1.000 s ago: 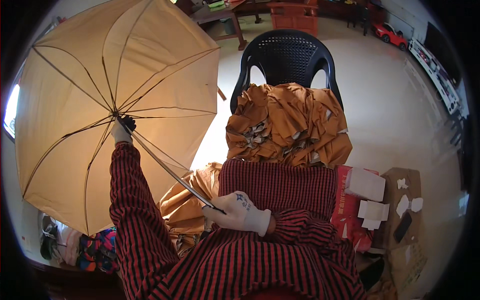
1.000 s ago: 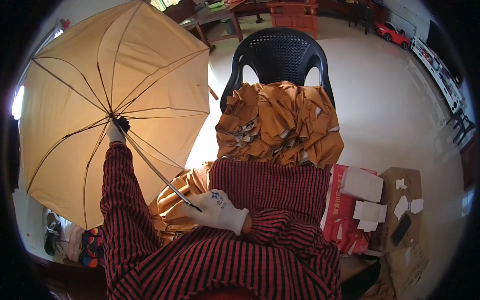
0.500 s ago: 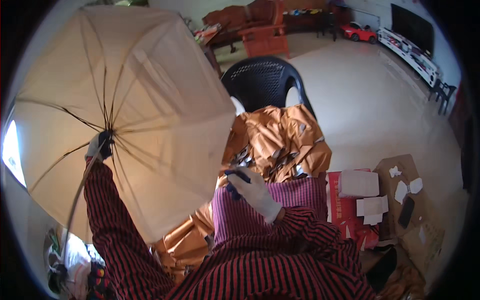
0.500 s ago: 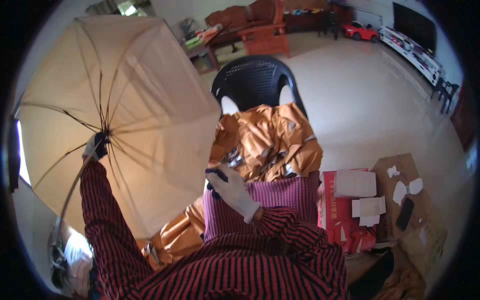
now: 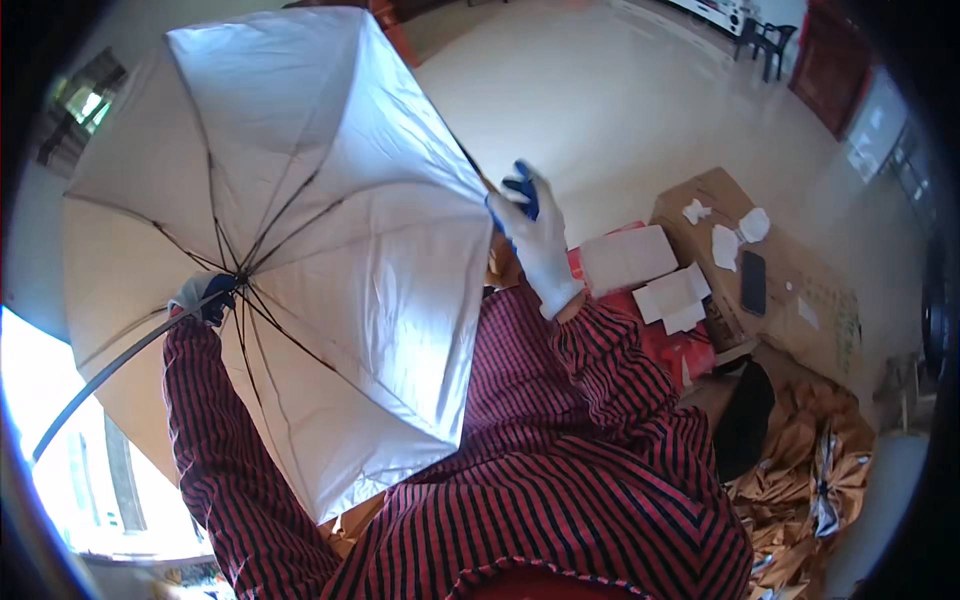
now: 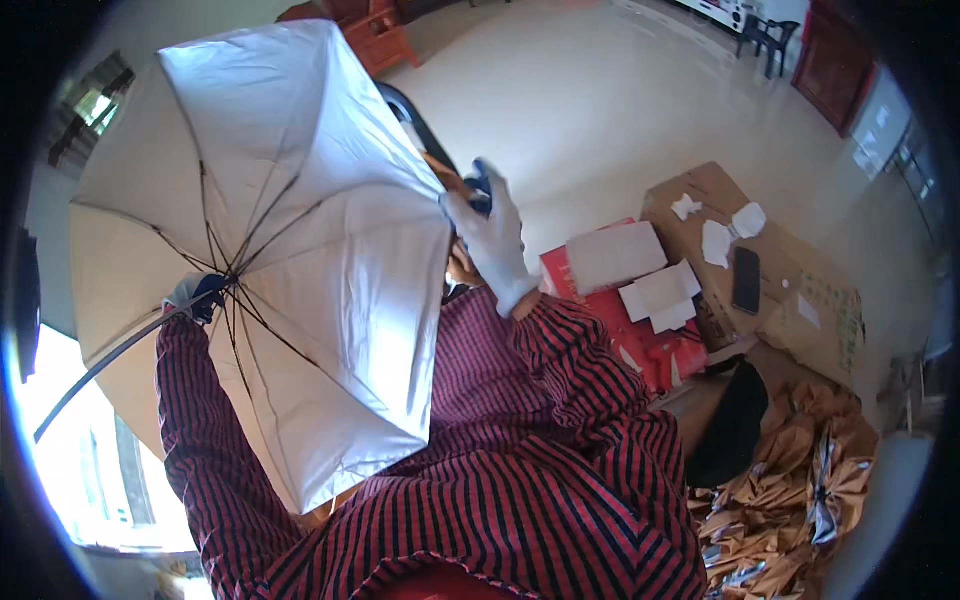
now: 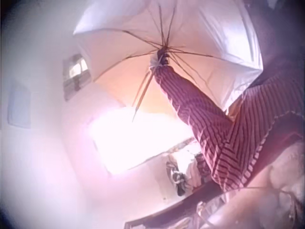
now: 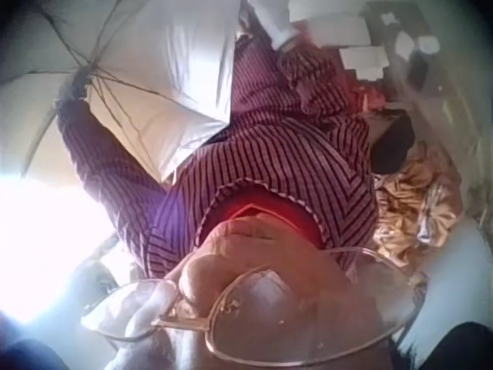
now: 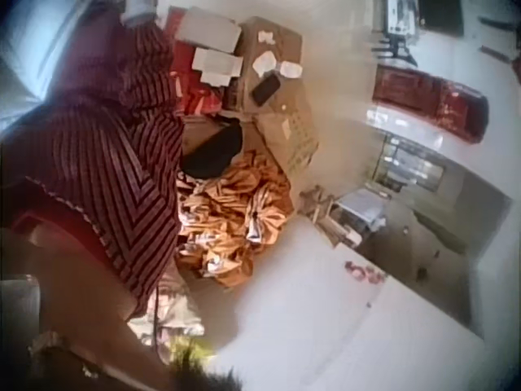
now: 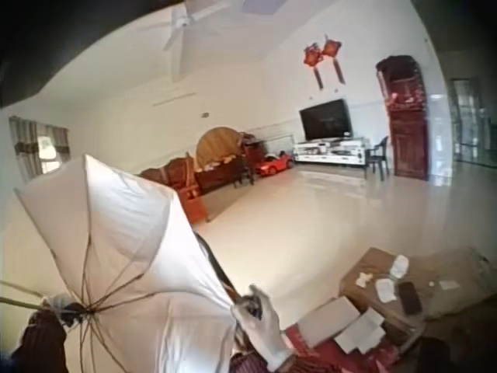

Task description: Attach and secure umbrella fabric to the metal frame ribs using a handheld tool.

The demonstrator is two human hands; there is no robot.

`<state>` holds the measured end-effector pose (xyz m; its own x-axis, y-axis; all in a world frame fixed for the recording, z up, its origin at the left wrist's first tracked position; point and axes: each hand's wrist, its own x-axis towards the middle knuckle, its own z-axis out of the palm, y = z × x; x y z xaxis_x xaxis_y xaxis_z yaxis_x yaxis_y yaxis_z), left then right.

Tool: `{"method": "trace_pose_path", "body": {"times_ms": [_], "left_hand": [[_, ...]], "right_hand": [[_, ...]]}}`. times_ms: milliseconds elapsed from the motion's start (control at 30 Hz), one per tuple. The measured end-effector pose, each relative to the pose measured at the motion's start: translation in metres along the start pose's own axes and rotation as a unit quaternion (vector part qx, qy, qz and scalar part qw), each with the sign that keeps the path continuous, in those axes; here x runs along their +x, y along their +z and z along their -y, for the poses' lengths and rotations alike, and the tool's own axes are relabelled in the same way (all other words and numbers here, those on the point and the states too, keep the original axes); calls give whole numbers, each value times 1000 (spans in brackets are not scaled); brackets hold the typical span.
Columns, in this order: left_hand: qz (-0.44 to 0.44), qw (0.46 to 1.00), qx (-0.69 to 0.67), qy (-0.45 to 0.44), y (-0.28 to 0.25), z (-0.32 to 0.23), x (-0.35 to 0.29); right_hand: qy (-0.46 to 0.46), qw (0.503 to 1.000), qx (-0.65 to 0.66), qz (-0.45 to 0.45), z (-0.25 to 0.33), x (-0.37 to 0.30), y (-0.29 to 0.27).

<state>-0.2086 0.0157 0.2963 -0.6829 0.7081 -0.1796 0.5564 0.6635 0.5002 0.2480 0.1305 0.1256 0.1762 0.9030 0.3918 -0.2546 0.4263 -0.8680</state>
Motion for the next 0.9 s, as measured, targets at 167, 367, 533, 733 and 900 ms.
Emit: {"method": "trace_pose_path", "body": {"times_ms": [167, 367, 533, 733, 900], "left_hand": [[59, 998, 1, -32, 33, -51, -14], [164, 971, 44, 166, 121, -43, 0], [437, 734, -518, 47, 209, -15, 18], [272, 820, -388, 320, 358, -28, -157], [141, 719, 1, 681, 417, -82, -231]], "right_hand": [[89, 984, -96, 119, -8, -79, -84], [135, 974, -181, -20, -33, -156, -163], [120, 971, -203, -39, -53, -166, -180], [109, 970, -170, -136, -81, -174, -164], [146, 975, -53, -157, -71, -158, -159]]}}
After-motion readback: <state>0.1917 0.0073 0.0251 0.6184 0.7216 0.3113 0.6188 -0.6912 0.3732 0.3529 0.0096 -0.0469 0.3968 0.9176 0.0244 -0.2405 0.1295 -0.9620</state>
